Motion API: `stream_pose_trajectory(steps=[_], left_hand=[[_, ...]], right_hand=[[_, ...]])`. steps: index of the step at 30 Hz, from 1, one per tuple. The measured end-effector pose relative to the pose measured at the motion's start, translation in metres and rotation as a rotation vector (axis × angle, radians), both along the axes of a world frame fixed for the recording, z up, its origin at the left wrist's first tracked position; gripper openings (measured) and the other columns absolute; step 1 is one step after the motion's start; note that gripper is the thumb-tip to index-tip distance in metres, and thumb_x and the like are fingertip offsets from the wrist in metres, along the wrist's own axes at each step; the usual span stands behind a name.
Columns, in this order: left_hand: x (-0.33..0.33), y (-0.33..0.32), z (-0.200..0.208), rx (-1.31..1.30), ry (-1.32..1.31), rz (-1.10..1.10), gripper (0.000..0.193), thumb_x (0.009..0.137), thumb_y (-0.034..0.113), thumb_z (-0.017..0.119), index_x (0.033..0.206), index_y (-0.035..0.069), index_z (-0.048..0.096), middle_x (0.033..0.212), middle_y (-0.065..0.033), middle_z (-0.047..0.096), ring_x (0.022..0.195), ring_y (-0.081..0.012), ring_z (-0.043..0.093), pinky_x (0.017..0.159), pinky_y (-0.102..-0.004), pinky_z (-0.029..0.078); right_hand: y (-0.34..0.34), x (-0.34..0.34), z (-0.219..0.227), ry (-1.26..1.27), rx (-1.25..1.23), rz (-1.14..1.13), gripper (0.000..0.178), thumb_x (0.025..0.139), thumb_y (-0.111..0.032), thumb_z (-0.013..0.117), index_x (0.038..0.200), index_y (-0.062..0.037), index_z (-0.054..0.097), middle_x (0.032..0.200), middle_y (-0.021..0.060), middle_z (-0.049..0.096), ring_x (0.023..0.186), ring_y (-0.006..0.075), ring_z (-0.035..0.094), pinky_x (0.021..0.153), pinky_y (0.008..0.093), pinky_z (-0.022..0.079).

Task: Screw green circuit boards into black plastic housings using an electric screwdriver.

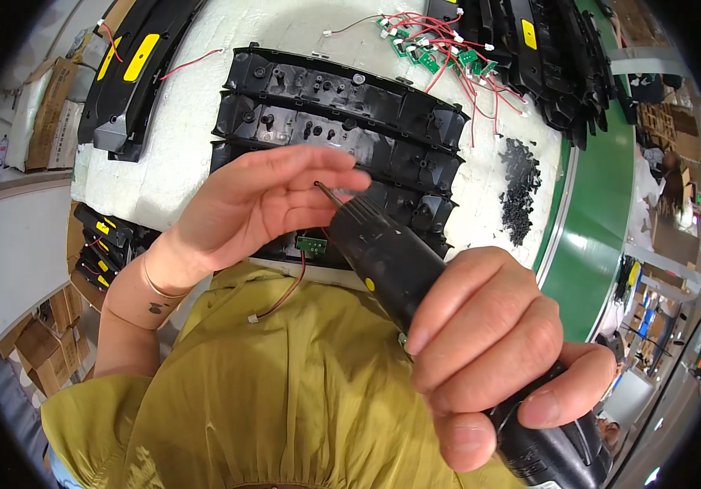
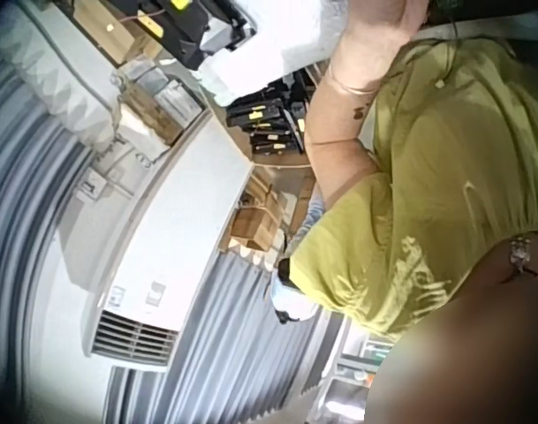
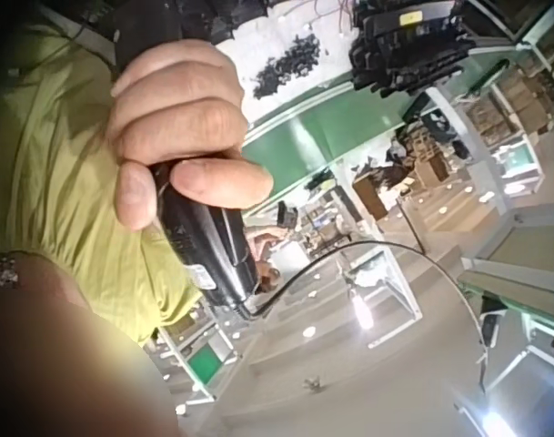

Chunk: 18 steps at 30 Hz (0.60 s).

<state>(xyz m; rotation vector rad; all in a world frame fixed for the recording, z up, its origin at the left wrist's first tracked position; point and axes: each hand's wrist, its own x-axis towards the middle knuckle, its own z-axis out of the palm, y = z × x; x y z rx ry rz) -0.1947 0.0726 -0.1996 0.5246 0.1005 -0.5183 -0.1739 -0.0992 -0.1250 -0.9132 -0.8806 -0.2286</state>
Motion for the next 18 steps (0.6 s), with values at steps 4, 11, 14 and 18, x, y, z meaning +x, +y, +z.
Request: stream_pose_trajectory(steps=[4, 11, 14, 18], left_hand=[[-0.006, 0.002, -0.004, 0.105, 0.034, 0.007, 0.026, 0.092, 0.013, 0.051, 0.113, -0.001, 0.055, 0.105, -0.0128, 0.062, 0.090, -0.0158, 0.063, 0.081, -0.0252, 0.052], [-0.010, 0.001, -0.005, 0.173, 0.056, 0.055, 0.016, 0.090, 0.011, 0.055, 0.102, 0.001, 0.059, 0.091, -0.0079, 0.063, 0.081, -0.0133, 0.063, 0.073, -0.0227, 0.053], [-0.010, 0.000, -0.005, 0.093, 0.108, 0.072, 0.014, 0.090, 0.012, 0.054, 0.098, 0.002, 0.059, 0.089, -0.0064, 0.063, 0.077, -0.0121, 0.062, 0.069, -0.0216, 0.053], [-0.010, -0.005, -0.006, 0.019, 0.083, 0.048, 0.014, 0.092, 0.015, 0.052, 0.097, 0.003, 0.058, 0.086, -0.0047, 0.062, 0.075, -0.0102, 0.060, 0.067, -0.0208, 0.051]], right_hand=[[-0.009, 0.001, 0.000, 0.023, 0.036, 0.009, 0.029, 0.067, -0.007, 0.064, 0.089, -0.0116, 0.046, 0.054, -0.0078, 0.048, 0.045, 0.0031, 0.046, 0.054, 0.0167, 0.038], [-0.007, -0.005, 0.008, 0.057, 0.145, -0.023, 0.030, 0.065, -0.005, 0.065, 0.087, -0.0123, 0.046, 0.053, -0.0092, 0.049, 0.043, 0.0015, 0.047, 0.054, 0.0155, 0.040], [-0.004, -0.008, 0.013, 0.087, 0.199, -0.090, 0.030, 0.064, -0.004, 0.065, 0.086, -0.0123, 0.047, 0.051, -0.0102, 0.049, 0.041, 0.0004, 0.047, 0.052, 0.0143, 0.041], [-0.005, -0.008, 0.013, 0.039, 0.220, -0.035, 0.028, 0.063, -0.005, 0.065, 0.084, -0.0118, 0.048, 0.052, -0.0100, 0.050, 0.040, 0.0006, 0.047, 0.052, 0.0150, 0.043]])
